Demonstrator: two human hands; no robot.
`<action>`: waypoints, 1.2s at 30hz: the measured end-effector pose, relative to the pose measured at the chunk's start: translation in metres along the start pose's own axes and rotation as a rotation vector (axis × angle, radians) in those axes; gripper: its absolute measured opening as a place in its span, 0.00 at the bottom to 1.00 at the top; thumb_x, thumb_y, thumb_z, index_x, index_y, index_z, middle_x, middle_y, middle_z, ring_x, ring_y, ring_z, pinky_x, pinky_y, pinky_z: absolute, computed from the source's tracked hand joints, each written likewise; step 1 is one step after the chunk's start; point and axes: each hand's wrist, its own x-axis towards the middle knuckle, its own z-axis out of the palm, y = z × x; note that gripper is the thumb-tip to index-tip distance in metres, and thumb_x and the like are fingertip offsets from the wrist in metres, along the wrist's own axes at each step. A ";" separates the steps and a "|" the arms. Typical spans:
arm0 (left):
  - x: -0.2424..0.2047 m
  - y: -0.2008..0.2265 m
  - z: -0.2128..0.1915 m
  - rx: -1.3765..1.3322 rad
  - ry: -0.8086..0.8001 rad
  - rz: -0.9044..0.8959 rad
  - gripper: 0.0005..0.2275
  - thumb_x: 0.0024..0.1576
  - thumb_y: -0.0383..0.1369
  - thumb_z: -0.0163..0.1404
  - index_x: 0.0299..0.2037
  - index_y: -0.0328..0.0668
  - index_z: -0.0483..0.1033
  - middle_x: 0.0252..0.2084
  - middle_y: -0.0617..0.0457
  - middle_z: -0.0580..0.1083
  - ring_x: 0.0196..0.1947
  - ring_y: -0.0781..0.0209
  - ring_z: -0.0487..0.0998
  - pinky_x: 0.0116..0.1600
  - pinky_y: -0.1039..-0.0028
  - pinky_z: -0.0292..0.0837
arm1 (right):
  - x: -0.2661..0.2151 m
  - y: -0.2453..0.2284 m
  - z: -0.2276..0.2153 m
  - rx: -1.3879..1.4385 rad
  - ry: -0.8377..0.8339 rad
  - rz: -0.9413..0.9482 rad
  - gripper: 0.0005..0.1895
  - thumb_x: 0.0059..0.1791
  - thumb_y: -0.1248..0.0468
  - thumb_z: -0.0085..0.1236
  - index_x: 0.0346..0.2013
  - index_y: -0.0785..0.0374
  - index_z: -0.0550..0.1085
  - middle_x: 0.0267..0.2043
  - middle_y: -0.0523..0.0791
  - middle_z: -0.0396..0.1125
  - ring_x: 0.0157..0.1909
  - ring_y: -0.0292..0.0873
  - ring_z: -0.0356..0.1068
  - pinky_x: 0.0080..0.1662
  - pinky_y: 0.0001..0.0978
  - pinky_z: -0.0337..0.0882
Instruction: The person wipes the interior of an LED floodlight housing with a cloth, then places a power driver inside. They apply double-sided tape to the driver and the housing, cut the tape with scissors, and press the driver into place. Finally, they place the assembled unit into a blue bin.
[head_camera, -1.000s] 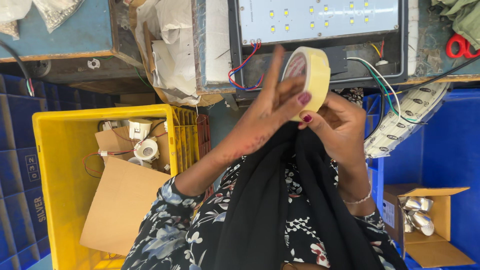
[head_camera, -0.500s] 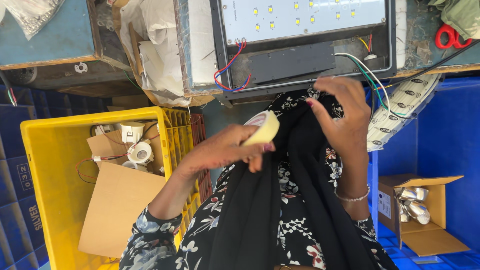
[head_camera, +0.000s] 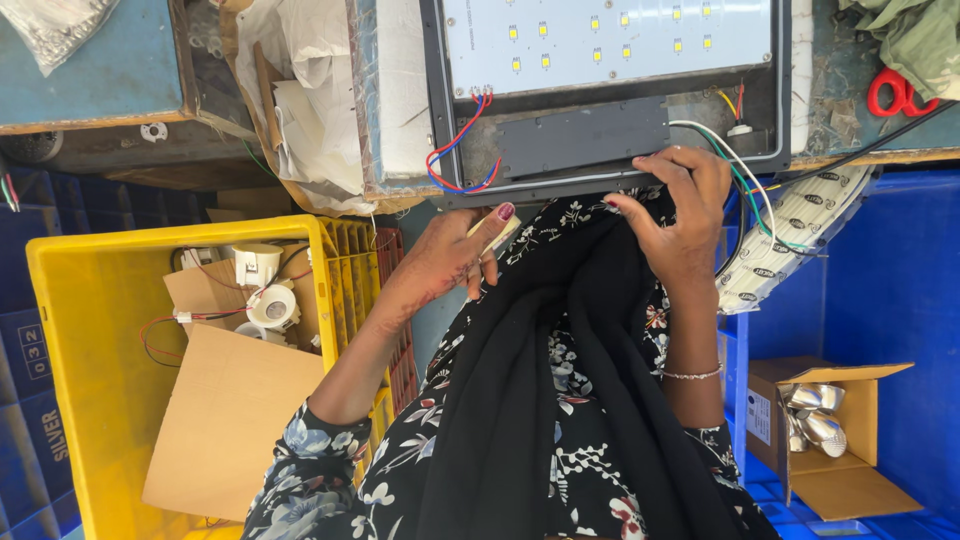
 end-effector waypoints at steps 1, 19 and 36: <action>0.001 -0.002 0.000 -0.011 -0.004 0.017 0.33 0.59 0.59 0.39 0.46 0.28 0.76 0.19 0.46 0.77 0.12 0.64 0.77 0.20 0.78 0.67 | 0.000 0.003 0.002 -0.002 0.011 0.000 0.22 0.46 0.60 0.78 0.50 0.61 0.78 0.53 0.46 0.66 0.59 0.51 0.62 0.61 0.43 0.65; 0.009 -0.016 0.019 -0.222 0.117 0.072 0.33 0.65 0.56 0.31 0.34 0.26 0.78 0.19 0.49 0.75 0.11 0.66 0.73 0.17 0.78 0.63 | -0.007 0.028 0.019 -0.036 0.064 0.003 0.22 0.47 0.52 0.78 0.46 0.60 0.78 0.50 0.46 0.65 0.56 0.51 0.62 0.57 0.40 0.63; -0.006 -0.013 0.011 -0.138 -0.271 0.306 0.24 0.59 0.32 0.54 0.64 0.34 0.59 0.39 0.47 0.78 0.30 0.67 0.78 0.39 0.75 0.74 | 0.008 -0.045 -0.025 0.333 -0.273 0.062 0.15 0.54 0.63 0.65 0.54 0.64 0.75 0.56 0.47 0.68 0.60 0.46 0.69 0.63 0.35 0.68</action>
